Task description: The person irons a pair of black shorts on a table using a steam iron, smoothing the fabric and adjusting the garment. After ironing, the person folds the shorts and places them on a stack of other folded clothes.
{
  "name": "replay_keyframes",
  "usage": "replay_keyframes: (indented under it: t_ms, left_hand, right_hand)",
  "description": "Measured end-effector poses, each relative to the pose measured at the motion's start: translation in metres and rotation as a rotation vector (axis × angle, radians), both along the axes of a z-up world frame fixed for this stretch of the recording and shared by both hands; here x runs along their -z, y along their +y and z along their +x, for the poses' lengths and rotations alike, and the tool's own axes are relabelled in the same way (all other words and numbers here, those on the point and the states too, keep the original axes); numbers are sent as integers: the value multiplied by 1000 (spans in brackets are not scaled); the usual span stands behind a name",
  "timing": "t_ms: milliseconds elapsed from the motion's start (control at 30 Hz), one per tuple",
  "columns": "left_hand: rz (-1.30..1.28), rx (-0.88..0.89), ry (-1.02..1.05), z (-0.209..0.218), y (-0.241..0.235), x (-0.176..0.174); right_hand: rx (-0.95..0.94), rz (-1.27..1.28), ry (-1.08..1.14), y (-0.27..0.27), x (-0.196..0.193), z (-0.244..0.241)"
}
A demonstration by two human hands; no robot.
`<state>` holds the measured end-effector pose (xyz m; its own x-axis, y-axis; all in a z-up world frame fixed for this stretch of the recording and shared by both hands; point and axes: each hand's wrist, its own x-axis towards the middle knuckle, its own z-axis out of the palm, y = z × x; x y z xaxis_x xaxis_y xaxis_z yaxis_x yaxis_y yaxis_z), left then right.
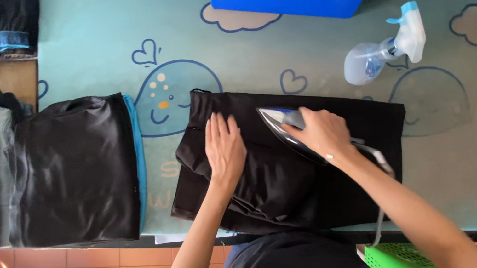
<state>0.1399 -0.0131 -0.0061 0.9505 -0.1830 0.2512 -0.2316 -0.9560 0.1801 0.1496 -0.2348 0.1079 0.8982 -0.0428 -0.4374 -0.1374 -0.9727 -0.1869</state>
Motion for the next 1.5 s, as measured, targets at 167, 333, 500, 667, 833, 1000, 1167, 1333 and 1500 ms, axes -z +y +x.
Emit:
replay_keyframes:
  t_ms: [167,333,500,667,833,1000,1167,1333,1500]
  left_hand:
    - [-24,-30,69,17,-19,36]
    - [-46,-8,179,16,-16,41]
    - [33,21,135,18,-14,49]
    - [42,9,200,17,-16,50]
    - [39,9,245,17,-15,46]
    - [44,61,96,6,-35,31]
    - [-23,99,122,4,-75,36]
    - [60,10,190,1,-81,18]
    - [88,4,198,8,-82,20]
  right_hand:
    - [72,55,-43,30,27,25]
    - [202,35,-65,-2,37,12]
    - [528,-102,-109,-70,30,-43]
    - [719,-108,-253,-164,56,-93]
    - [800,-110,-326,-207,68,-108]
    - [642,-21,-234,-152,20,-86]
    - [392,-28,-122,-53,19,-46]
    - [429,44,-81,-63,29,-49]
    - [682,-49,-236,-152,37,-74]
